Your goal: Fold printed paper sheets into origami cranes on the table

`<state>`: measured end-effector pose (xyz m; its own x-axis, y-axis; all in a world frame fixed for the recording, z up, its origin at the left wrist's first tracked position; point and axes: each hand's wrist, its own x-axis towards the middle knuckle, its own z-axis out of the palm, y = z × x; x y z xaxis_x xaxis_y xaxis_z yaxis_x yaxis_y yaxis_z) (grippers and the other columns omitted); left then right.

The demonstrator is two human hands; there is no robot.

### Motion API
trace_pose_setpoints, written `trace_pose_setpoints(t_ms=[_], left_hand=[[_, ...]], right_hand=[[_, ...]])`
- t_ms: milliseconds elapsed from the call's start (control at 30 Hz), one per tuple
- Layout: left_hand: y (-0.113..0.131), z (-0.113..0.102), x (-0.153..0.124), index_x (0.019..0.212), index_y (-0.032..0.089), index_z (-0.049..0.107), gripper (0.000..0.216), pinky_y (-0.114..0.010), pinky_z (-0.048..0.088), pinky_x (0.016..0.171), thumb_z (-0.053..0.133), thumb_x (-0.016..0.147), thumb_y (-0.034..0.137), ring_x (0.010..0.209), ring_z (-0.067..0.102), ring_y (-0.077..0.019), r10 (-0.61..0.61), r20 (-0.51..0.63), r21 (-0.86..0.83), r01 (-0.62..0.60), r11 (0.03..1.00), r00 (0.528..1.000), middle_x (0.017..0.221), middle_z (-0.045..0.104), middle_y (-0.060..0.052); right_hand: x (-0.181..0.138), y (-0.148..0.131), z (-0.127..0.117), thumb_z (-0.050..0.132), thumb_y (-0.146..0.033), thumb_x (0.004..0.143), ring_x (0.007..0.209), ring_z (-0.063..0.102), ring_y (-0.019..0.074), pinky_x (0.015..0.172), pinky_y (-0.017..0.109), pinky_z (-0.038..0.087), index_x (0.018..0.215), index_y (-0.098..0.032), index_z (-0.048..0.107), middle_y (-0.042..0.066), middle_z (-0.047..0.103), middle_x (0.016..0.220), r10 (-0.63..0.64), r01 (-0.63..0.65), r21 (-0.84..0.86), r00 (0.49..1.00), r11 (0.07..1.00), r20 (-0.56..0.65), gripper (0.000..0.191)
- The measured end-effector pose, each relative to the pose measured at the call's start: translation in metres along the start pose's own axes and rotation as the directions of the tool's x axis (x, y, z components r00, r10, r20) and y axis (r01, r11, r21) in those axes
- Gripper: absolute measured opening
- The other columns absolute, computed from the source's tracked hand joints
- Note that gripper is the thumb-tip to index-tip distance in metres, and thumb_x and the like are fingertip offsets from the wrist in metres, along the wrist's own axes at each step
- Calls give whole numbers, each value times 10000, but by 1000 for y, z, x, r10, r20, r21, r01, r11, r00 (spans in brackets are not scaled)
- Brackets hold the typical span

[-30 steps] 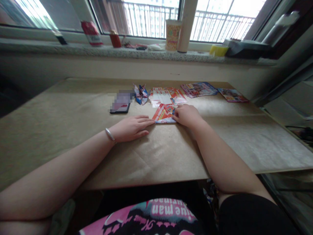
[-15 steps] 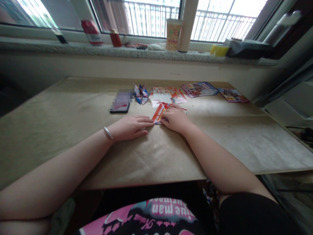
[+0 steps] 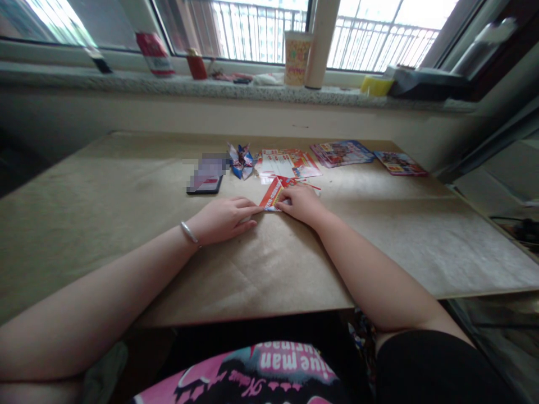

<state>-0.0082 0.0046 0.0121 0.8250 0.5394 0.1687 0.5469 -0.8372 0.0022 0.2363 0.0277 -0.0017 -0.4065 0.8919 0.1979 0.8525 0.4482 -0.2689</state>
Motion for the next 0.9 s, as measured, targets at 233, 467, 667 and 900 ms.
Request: trace_pose_setpoints(t_ms=[233, 467, 667, 900], left_hand=[[8, 0, 3, 1265, 176, 600, 382, -352, 514, 857, 477, 956, 362, 1032, 605, -234, -6, 13, 80, 4, 997, 1000, 1133, 651, -108], [0, -2, 0, 1254, 179, 615, 370, -344, 510, 894, 471, 962, 354, 1037, 615, -219, 12, 8, 62, -13, 998, 1000, 1141, 657, -99], [-14, -8, -6, 1252, 206, 624, 350, -336, 509, 911, 449, 974, 328, 1034, 631, -202, 65, 14, 8, -65, 998, 998, 1141, 679, -84], [-10, -10, -7, 1260, 219, 628, 349, -343, 516, 911, 511, 944, 310, 1064, 626, -210, 60, 38, 44, -62, 997, 997, 1166, 675, -88]], right_hand=[[3, 2, 3, 666, -424, 802, 884, 587, 229, 770, 320, 391, 827, -224, 732, 60, 723, 881, 77, -79, -60, 997, 995, -22, 212], [-2, -16, 4, 650, -436, 801, 701, 609, 179, 590, 273, 359, 774, -218, 715, 41, 724, 776, 218, -219, 14, 974, 976, 61, 229], [-7, -37, 4, 619, -410, 815, 743, 642, 184, 583, 269, 366, 751, -226, 683, 39, 741, 830, 253, -256, 37, 966, 966, 57, 205], [-6, -30, 2, 628, -389, 815, 766, 642, 185, 615, 266, 387, 765, -222, 671, 41, 735, 846, 213, -216, 59, 975, 975, 61, 180]])
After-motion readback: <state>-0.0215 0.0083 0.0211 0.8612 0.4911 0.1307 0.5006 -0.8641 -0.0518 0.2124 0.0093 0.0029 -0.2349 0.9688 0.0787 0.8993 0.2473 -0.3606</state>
